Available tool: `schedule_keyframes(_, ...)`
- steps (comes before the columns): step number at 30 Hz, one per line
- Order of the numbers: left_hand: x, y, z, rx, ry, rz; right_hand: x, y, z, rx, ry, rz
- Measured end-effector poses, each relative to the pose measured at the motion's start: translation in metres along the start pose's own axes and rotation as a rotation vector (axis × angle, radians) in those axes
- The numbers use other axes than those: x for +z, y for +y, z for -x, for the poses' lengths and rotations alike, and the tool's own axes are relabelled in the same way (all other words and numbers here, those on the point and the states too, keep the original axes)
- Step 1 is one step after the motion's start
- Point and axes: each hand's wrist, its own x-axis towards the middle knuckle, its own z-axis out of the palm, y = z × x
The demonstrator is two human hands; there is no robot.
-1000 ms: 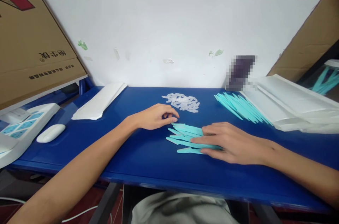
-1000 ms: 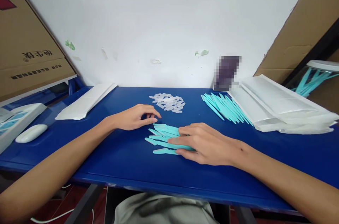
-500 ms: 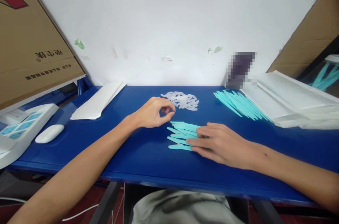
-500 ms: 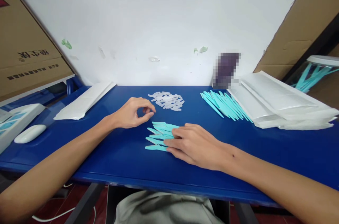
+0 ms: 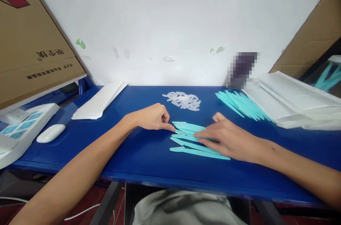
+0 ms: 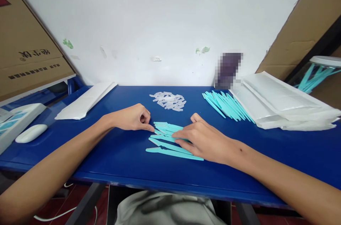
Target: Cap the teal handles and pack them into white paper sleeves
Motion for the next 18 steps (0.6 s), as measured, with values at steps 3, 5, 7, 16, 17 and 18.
schedule_keyframes(3, 0.003, 0.001, -0.003, 0.004, -0.009, -0.02, 0.004, 0.002, -0.001, 0.029, 0.007, -0.018)
schedule_keyframes(5, 0.005, 0.003, -0.004, -0.001, -0.013, -0.042, 0.006, 0.003, -0.001, 0.035, 0.016, -0.02)
schedule_keyframes(7, 0.006, 0.006, -0.005, -0.003, -0.011, -0.076, 0.007, 0.004, -0.001, 0.03, 0.024, -0.018)
schedule_keyframes(16, 0.007, 0.011, -0.004, 0.004, 0.014, -0.113, 0.001, 0.008, 0.001, -0.006, 0.027, 0.068)
schedule_keyframes(17, 0.007, 0.011, -0.004, 0.007, 0.017, -0.094, 0.0, 0.009, 0.001, -0.001, 0.028, 0.074)
schedule_keyframes(18, 0.007, 0.01, -0.004, 0.01, 0.022, -0.079, 0.0, 0.01, 0.001, 0.005, 0.031, 0.076)
